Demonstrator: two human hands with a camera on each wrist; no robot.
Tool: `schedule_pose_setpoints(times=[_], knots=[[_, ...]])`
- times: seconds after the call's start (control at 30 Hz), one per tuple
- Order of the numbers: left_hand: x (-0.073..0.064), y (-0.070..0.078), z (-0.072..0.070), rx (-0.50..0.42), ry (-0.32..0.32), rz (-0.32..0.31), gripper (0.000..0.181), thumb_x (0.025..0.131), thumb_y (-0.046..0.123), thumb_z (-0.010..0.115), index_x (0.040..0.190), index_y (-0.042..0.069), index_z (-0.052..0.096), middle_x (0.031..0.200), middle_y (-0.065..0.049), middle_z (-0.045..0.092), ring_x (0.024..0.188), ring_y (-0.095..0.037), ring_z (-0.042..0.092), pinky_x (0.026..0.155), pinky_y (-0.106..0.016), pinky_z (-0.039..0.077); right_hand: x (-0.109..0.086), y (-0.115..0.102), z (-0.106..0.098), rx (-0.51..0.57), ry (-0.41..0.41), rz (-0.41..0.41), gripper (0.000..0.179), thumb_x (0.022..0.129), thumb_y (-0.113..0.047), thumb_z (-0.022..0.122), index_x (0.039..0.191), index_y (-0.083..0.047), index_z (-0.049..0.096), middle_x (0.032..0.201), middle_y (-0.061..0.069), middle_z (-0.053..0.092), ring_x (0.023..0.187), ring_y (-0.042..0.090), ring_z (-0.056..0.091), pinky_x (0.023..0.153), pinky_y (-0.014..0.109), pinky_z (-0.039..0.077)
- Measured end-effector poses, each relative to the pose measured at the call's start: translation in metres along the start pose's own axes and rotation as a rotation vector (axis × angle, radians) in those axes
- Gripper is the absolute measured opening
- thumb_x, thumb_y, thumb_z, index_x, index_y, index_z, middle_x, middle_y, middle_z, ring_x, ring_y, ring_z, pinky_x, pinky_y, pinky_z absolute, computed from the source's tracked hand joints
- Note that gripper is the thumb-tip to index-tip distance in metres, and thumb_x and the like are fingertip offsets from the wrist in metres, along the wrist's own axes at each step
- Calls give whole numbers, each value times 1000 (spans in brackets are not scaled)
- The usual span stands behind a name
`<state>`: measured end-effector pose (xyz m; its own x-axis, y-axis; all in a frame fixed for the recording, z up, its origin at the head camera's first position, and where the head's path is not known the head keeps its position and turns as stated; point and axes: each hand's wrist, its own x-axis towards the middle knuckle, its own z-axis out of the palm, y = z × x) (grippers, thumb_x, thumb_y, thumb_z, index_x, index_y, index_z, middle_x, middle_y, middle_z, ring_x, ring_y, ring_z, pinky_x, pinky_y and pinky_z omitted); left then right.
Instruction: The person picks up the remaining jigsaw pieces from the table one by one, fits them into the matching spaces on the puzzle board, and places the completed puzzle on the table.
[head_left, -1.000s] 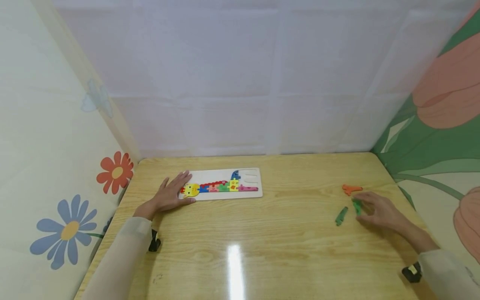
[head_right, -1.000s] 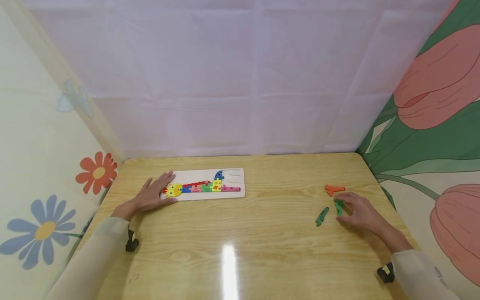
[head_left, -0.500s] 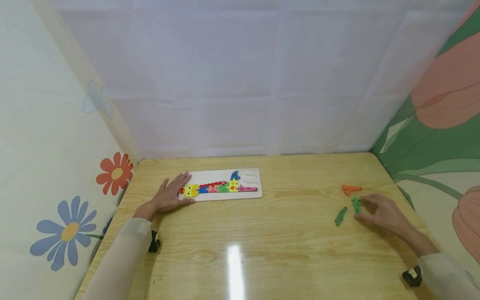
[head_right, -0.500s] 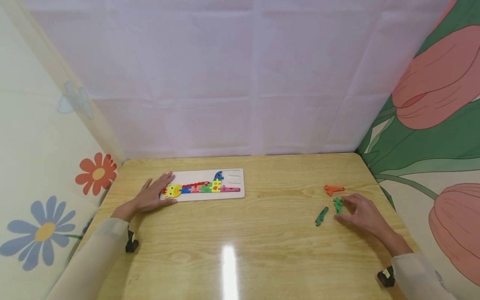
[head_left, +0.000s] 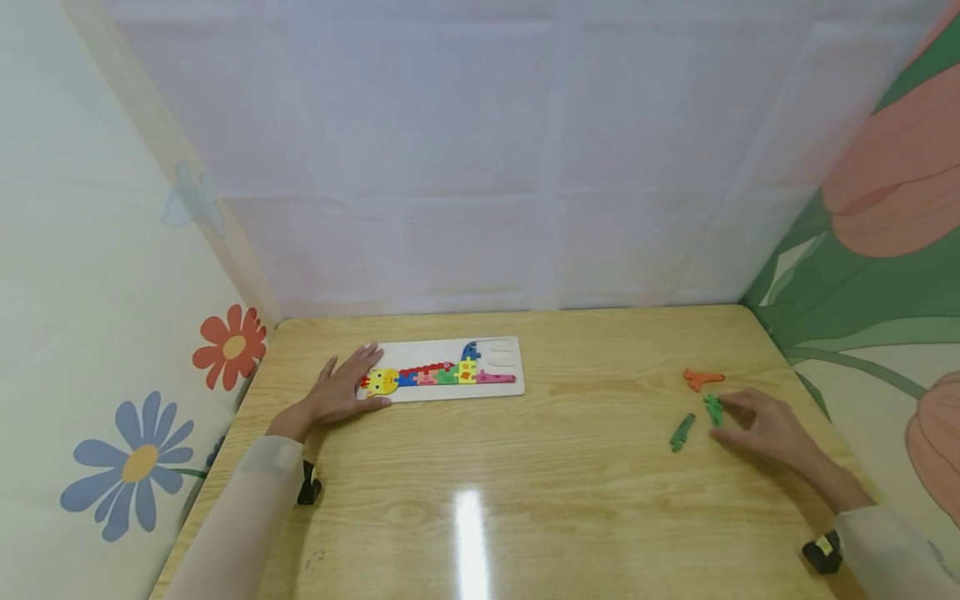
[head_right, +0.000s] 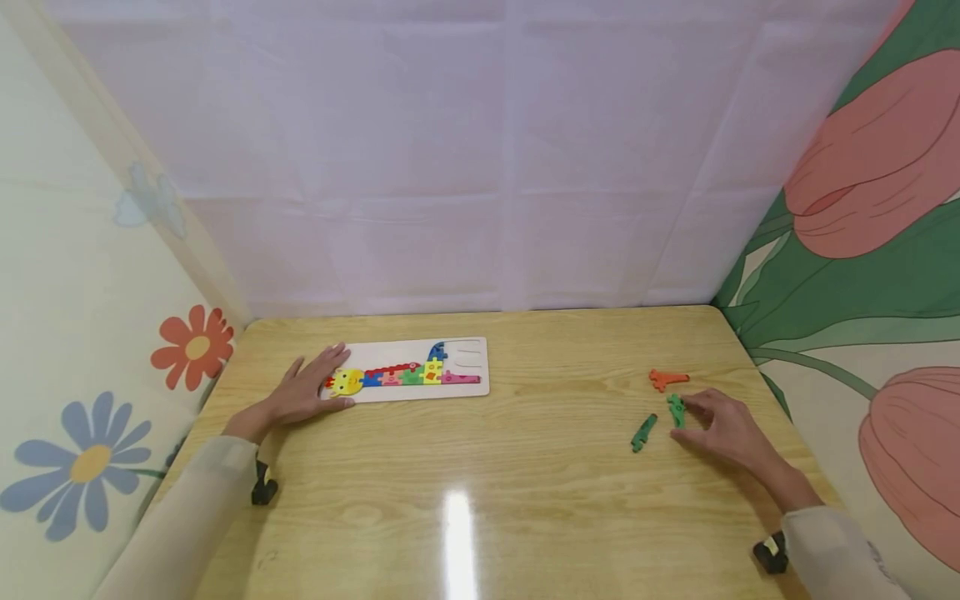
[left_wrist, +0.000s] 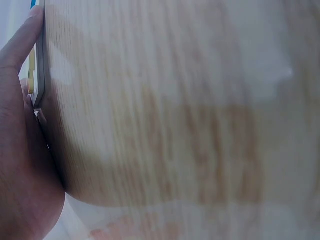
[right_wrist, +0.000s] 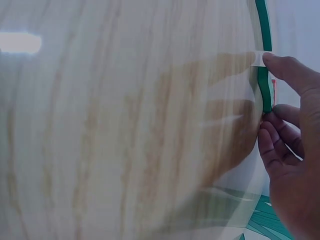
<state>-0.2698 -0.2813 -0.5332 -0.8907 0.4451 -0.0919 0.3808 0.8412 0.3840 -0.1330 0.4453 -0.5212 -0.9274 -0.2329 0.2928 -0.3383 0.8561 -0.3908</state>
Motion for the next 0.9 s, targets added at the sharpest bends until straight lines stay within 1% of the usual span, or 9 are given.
schedule_pose_setpoints(times=[0.2,0.33,0.5,0.6,0.67,0.8,0.9], knots=[[-1,2,-1,-6,-3,-2,104,93,65,66,169,8,22,177,-19,14,163,-42,7,124,-72,-7,2,7,0,-18,0,-38,59,68,-21,99,117,3,77,107,18,74,95,40,69,76,43,56],[-1,3,-2,-8,-2,-2,104,93,64,66,169,8,22,177,-19,14,163,-42,7,124,-72,-7,2,11,0,-14,-1,-50,58,68,-18,99,118,2,77,106,16,74,93,35,69,74,38,56],[-2,4,-2,-7,-3,-5,104,94,64,66,169,8,22,177,-18,14,163,-41,7,124,-71,-7,3,14,-1,-9,-1,-57,56,67,-12,98,117,2,77,107,16,75,95,29,68,78,31,54],[-2,5,-3,-8,-3,-6,104,94,64,66,169,8,22,177,-18,14,163,-41,7,124,-71,-7,3,14,-2,3,4,-44,54,67,-9,98,116,1,76,106,16,75,96,27,68,79,26,53],[-2,6,-3,-11,-2,-6,104,93,64,66,169,8,22,177,-18,14,163,-41,8,125,-71,-7,3,13,-2,-9,11,-44,53,67,-8,97,115,1,77,106,16,75,95,29,68,79,26,52],[-2,6,-3,-12,1,-4,104,94,64,66,169,8,22,177,-18,14,163,-41,8,125,-71,-7,3,13,-1,-21,18,-49,52,67,-7,97,114,2,77,104,15,75,94,36,69,78,31,55],[-2,6,-4,-9,2,0,104,94,63,67,169,7,22,177,-19,14,163,-42,8,124,-71,-7,4,13,-1,2,2,-36,51,68,-7,96,114,3,77,102,15,74,90,27,69,75,30,55]])
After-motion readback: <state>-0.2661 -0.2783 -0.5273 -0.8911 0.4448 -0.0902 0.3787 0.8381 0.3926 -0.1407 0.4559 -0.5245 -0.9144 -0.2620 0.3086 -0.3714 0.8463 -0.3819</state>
